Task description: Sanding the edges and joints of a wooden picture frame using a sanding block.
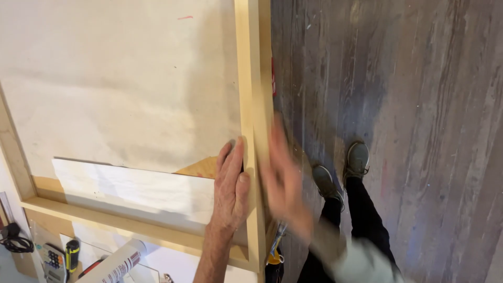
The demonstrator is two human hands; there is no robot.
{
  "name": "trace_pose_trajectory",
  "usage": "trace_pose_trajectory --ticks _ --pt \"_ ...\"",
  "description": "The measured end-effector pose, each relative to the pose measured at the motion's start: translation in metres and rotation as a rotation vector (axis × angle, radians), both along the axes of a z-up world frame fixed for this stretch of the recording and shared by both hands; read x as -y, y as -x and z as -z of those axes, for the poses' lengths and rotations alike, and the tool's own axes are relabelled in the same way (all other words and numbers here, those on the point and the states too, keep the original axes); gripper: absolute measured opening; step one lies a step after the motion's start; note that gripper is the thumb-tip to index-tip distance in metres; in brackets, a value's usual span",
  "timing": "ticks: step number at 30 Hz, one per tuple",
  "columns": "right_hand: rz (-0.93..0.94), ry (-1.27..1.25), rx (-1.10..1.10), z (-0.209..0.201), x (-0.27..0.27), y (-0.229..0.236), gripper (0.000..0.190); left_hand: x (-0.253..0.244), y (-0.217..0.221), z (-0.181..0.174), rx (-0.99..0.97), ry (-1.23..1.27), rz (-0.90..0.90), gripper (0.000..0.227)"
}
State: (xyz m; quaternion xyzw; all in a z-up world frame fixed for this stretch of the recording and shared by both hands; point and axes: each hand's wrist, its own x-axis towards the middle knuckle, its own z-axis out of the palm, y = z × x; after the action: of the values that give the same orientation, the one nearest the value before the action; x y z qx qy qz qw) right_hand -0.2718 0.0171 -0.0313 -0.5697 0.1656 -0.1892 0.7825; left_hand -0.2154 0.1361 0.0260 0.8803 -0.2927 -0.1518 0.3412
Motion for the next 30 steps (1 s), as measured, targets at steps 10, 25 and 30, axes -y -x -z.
trace_pose_trajectory --ticks 10,25,30 --pt "-0.044 0.017 0.04 0.012 -0.046 0.081 0.052 0.001 -0.006 0.004 0.045 0.026 0.03 0.057" --pt "-0.079 0.007 -0.072 -0.005 -0.056 0.103 0.053 0.003 -0.006 0.004 0.084 0.036 0.014 0.056" --pt "0.042 -0.056 0.007 0.004 -0.014 0.017 0.052 0.006 -0.002 -0.004 0.027 0.037 0.016 0.056"
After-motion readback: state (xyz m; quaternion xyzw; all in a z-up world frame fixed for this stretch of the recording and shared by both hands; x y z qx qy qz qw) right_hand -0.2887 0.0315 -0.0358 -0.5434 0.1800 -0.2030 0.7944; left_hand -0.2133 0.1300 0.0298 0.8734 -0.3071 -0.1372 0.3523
